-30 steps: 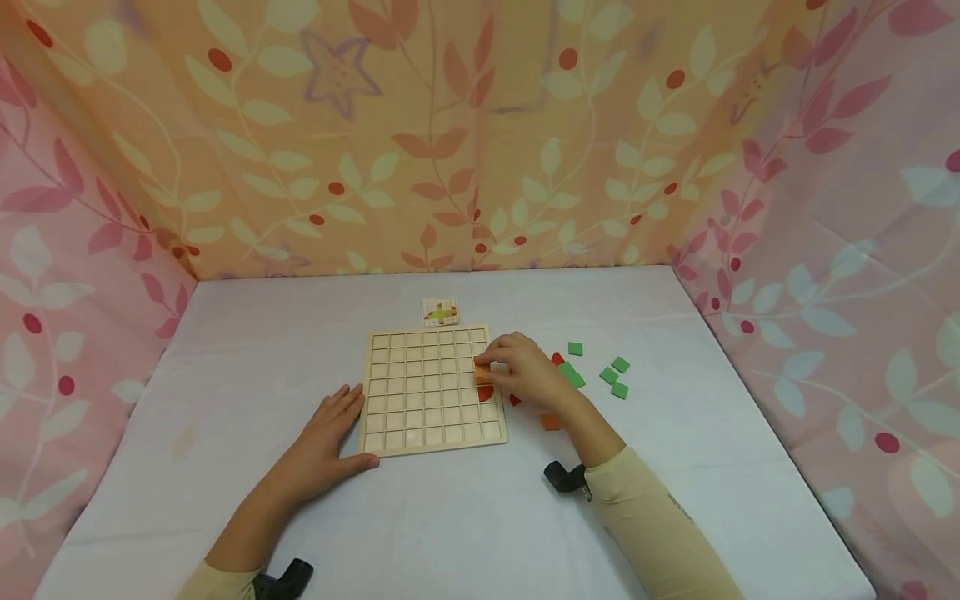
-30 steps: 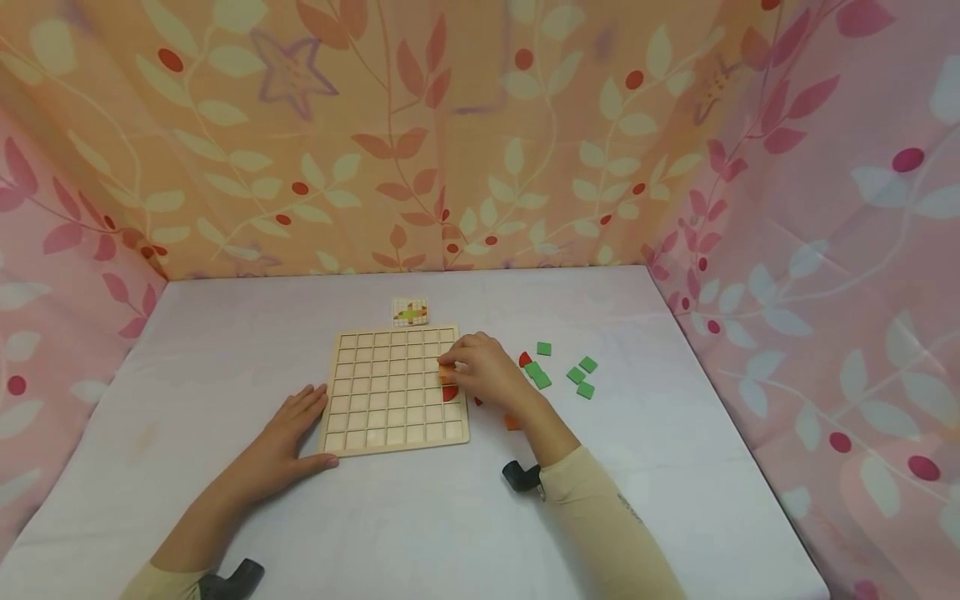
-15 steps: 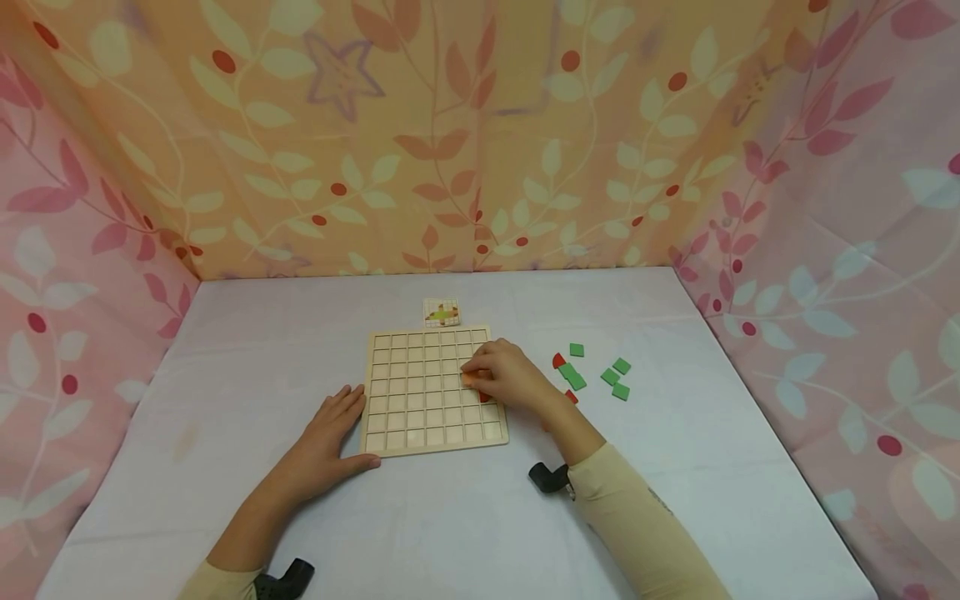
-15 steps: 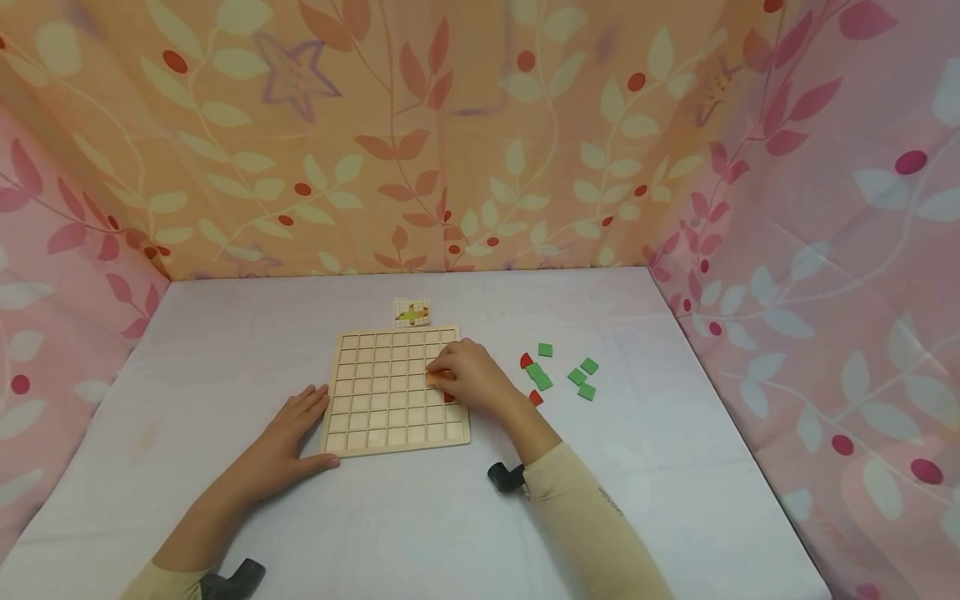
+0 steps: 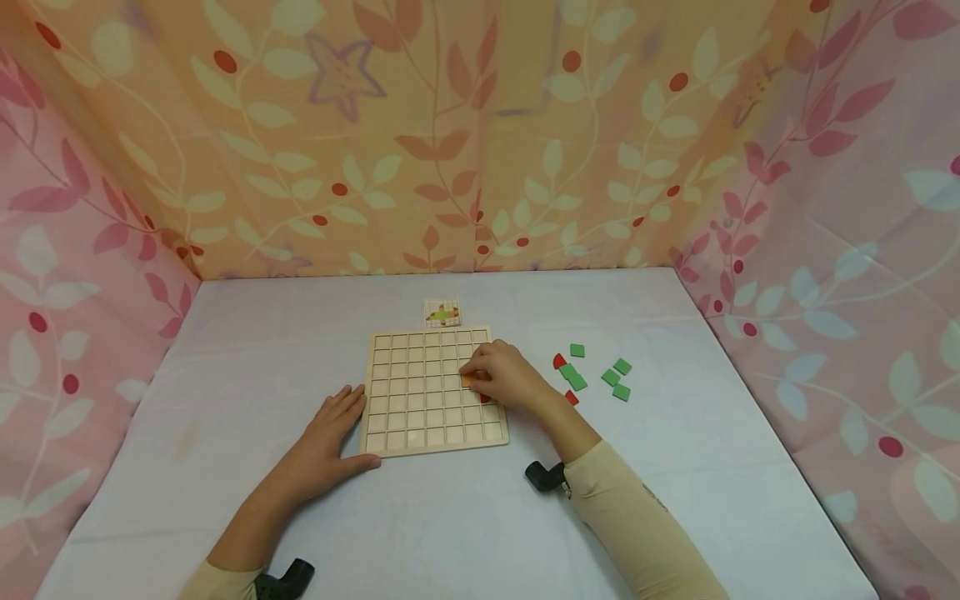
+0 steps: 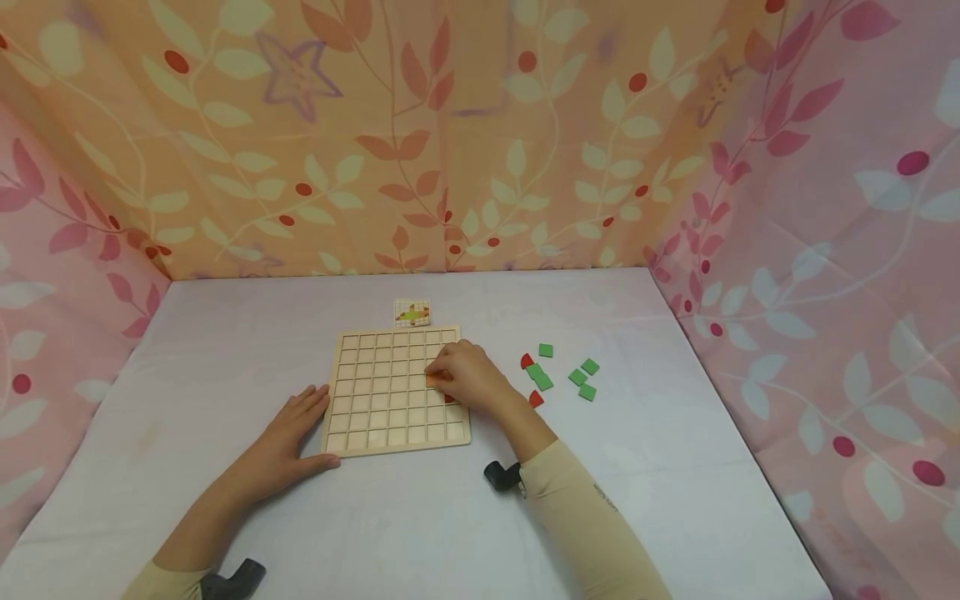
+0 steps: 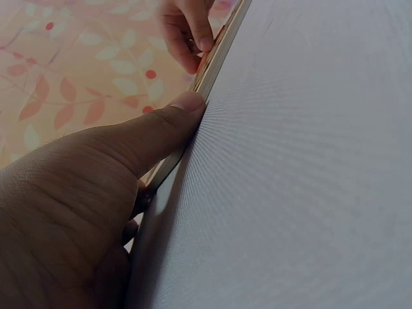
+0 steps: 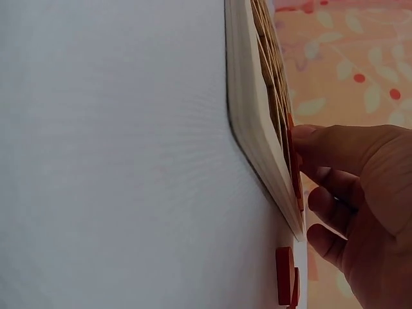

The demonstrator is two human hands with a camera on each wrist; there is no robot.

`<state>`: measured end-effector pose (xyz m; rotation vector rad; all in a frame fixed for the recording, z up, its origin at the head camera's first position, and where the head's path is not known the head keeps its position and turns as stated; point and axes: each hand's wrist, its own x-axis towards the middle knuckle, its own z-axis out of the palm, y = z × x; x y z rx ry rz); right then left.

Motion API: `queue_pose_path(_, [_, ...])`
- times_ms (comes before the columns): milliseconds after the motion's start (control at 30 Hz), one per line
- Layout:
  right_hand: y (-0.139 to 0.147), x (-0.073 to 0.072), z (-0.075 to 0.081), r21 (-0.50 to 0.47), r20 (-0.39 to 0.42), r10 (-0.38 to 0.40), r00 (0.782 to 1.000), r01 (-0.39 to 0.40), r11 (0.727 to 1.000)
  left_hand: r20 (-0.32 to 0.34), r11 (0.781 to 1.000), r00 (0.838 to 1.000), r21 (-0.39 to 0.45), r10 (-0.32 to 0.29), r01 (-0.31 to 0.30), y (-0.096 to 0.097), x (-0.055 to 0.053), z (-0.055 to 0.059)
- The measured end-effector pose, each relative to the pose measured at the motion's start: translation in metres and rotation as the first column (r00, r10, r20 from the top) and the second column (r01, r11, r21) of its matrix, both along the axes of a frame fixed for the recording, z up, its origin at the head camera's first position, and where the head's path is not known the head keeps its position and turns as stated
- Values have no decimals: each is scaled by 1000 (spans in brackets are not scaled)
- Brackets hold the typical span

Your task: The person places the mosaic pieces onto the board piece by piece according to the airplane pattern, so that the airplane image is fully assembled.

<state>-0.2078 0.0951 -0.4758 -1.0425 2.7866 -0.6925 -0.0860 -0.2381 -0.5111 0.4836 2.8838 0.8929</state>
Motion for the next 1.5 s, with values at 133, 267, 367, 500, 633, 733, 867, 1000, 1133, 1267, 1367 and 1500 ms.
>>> queue_pose_path(133, [0,-1,-1,17,0,-3,1000,3,1000,-3,1000,1000,-4,0,0,0,0,-1])
queue_pose_path(267, [-1,-1,0,41,1,-9,1000,9,999,-6,1000,1000,-6,1,-1,0,-1,-2])
queue_pose_path(367, [-2,1,2,49,3,-17,1000,17,999,-7,1000,1000,-1,0,0,0,-1,-2])
queue_pose_path(500, [-3,2,4,74,-6,-22,1000,22,997,-9,1000,1000,4,-1,1,0,0,-1])
queue_pose_path(633, [-2,2,6,111,-32,-11,999,15,994,-6,1000,1000,4,-1,1,0,0,-2])
queue_pose_path(733, [1,3,11,102,-52,0,999,5,995,-5,1000,1000,6,-3,3,-1,0,-2])
queue_pose_path(867, [10,7,27,57,-55,1,998,2,998,-5,1000,1000,8,-7,7,-2,0,-3])
queue_pose_path(1000, [24,14,46,23,-55,-12,998,14,1000,-12,1000,1000,8,-14,15,-2,-1,-3])
queue_pose_path(1133, [42,22,59,19,-81,-27,996,28,999,-16,1000,1000,7,-18,19,-2,-1,-3])
queue_pose_path(1267, [64,28,65,14,-97,-47,994,48,999,-13,1000,1000,6,-19,20,-2,-1,-3])
queue_pose_path(1367, [81,33,67,-14,-94,-60,994,59,998,-11,1000,1000,6,-19,19,-2,-1,-3])
queue_pose_path(1500, [101,39,65,-61,-92,-70,993,64,996,-10,1000,1000,7,-14,14,-2,-1,-3])
